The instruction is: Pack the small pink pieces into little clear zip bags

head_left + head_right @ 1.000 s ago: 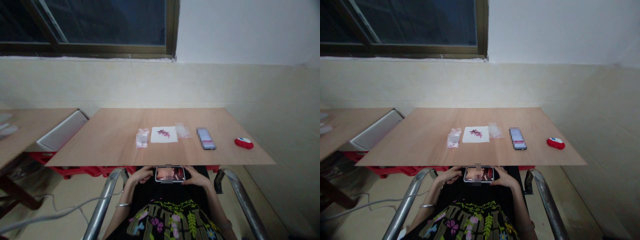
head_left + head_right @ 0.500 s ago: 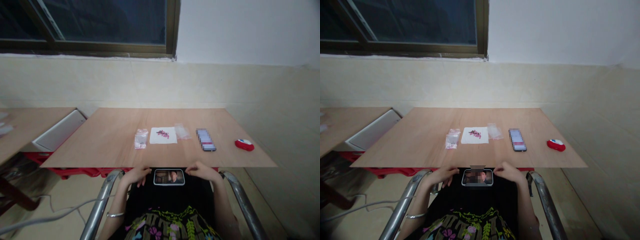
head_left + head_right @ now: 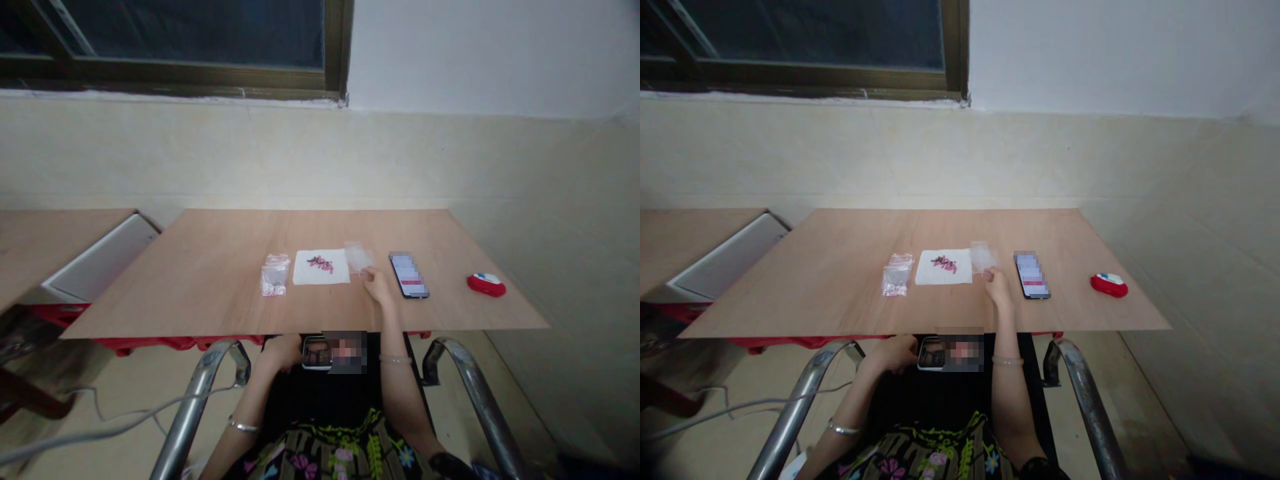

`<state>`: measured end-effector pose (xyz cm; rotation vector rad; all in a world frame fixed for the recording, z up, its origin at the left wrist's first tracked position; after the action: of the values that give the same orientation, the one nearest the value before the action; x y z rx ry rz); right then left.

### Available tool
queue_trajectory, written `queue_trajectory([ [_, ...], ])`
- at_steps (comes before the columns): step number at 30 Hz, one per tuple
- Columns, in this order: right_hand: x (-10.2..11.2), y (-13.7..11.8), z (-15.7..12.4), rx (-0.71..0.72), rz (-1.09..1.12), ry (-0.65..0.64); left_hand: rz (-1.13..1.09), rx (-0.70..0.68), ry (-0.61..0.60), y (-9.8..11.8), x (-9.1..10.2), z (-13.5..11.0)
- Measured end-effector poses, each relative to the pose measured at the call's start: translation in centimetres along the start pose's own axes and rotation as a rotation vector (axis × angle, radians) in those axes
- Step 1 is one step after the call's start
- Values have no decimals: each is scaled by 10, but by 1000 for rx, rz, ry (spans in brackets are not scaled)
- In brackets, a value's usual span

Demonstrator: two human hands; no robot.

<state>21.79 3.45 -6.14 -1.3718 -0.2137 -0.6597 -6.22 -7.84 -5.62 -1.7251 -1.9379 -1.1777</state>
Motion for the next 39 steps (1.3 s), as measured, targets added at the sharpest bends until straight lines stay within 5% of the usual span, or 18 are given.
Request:
queue_trajectory([
  [4, -1, 9, -3, -26, 11, 21, 0, -8, -25, -18, -22, -6],
  [14, 3, 0, -8, -35, 21, 44, -185, -75, 72, -23, -28, 6],
  [24, 7, -9, -13, -49, -8, 37, -505, -357, 38, -6, -31, 18],
  [31, 9, -14, -14, -44, -30, 25, -368, -105, 128, -21, -35, 11],
  [39, 9, -18, -12, -32, -42, 40, -331, -26, 127, -23, -33, 9],
])
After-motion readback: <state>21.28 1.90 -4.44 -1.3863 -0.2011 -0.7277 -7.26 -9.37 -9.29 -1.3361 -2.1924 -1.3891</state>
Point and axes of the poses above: each hand's wrist, its own z-axis towards the middle knuckle, its own x-axis out of the back of the hand, y = z × x, the point moved 9 cm from there along z, towards the middle knuckle, and after that the axes turned 1 degree about z, right-handed, at the moved point
